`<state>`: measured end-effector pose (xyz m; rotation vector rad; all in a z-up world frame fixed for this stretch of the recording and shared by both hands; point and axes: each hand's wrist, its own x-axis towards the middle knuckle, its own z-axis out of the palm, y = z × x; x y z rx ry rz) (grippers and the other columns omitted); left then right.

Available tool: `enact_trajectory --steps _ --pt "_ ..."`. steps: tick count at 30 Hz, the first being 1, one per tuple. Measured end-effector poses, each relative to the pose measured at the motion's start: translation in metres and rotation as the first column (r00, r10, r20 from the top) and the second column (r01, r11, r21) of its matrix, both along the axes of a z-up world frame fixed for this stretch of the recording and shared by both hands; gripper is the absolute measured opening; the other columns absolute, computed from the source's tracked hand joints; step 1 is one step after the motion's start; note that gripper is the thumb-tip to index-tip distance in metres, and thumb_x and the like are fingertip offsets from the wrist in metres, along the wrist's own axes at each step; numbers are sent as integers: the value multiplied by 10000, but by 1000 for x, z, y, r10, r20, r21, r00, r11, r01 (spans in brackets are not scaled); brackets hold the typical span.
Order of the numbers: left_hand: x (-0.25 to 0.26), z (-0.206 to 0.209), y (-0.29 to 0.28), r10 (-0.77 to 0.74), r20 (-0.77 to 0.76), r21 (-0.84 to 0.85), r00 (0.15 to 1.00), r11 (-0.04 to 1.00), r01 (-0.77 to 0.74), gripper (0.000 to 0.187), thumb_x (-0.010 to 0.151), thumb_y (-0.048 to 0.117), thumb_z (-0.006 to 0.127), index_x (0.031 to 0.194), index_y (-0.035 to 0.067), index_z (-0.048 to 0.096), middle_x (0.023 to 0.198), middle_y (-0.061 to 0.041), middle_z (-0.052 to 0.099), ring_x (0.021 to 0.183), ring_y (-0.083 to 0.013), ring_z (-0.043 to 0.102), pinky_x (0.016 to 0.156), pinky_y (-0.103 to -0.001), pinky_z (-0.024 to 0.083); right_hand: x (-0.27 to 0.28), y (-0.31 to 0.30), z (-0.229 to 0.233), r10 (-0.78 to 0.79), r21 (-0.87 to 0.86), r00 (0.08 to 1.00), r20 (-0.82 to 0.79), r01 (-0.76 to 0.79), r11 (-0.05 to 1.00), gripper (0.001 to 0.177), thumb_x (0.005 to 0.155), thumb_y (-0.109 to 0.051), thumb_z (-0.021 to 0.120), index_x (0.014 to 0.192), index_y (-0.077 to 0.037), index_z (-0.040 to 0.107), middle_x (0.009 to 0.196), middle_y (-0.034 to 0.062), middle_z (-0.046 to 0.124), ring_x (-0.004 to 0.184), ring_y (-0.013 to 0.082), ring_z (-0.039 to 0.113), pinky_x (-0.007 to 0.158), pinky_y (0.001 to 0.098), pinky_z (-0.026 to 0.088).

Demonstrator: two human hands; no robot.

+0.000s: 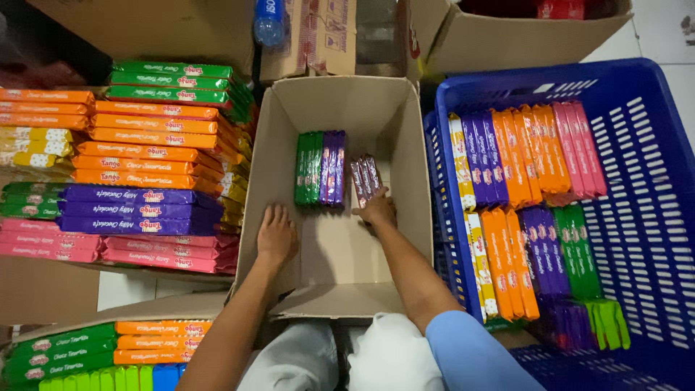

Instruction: The person sits on a stool and transfers stacks of colorful snack bars from a cardboard box into a blue plastic basket. They arrange the bars by color and type within the basket, then move the empty box aside and continue organizing the remaining items.

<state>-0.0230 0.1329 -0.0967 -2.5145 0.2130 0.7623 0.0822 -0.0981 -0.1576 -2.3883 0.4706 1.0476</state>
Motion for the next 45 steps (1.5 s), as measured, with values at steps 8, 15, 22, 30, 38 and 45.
enact_trajectory --steps 8,15,22,30,38,45 --pt "7 20 -3 -73 105 69 992 995 66 359 1063 300 364 1255 285 666 1497 53 556 1441 -177 364 1212 -483 118 24 -8 53 16 138 993 119 -33 990 809 734 -606 711 1296 -25 664 1328 207 678 1280 346 626 995 500 548" --pt "21 20 -23 122 247 -231 961 971 -63 395 1015 356 341 1073 223 708 1222 -22 686 1177 -244 556 1013 -473 314 21 -31 221 149 270 985 84 -166 948 934 651 -579 760 1322 54 620 1353 306 623 1269 440 607 985 593 526" --pt "25 61 -80 -160 525 -402 836 820 408 334 898 387 598 1166 214 694 1122 -44 709 1038 -253 686 843 -445 499 -44 -161 325 216 441 929 299 -335 832 761 770 -481 727 1276 69 579 1194 350 599 1103 483 627 794 541 562" --pt "9 160 -174 -355 574 -519 737 538 664 462 912 318 643 1350 174 605 1370 -95 623 1249 -283 608 929 -418 496 -128 -337 356 153 281 879 452 -302 911 664 819 -329 662 1334 77 557 1194 421 604 1176 547 582 945 582 461" --pt "7 164 -221 -627 493 -511 604 354 784 720 904 122 634 1570 187 367 1635 -89 340 1528 -289 285 1181 -425 309 -154 -408 243 40 -80 979 202 -24 997 810 801 -584 740 1440 -176 453 1240 299 681 1224 461 633 991 544 509" --pt "21 136 -218 -635 551 -428 541 342 837 884 736 239 803 1521 248 397 1572 -32 385 1503 -273 307 1105 -439 403 -149 -376 176 -21 42 968 250 11 999 866 805 -665 726 1440 -160 423 1308 338 625 1276 478 589 1062 552 477"
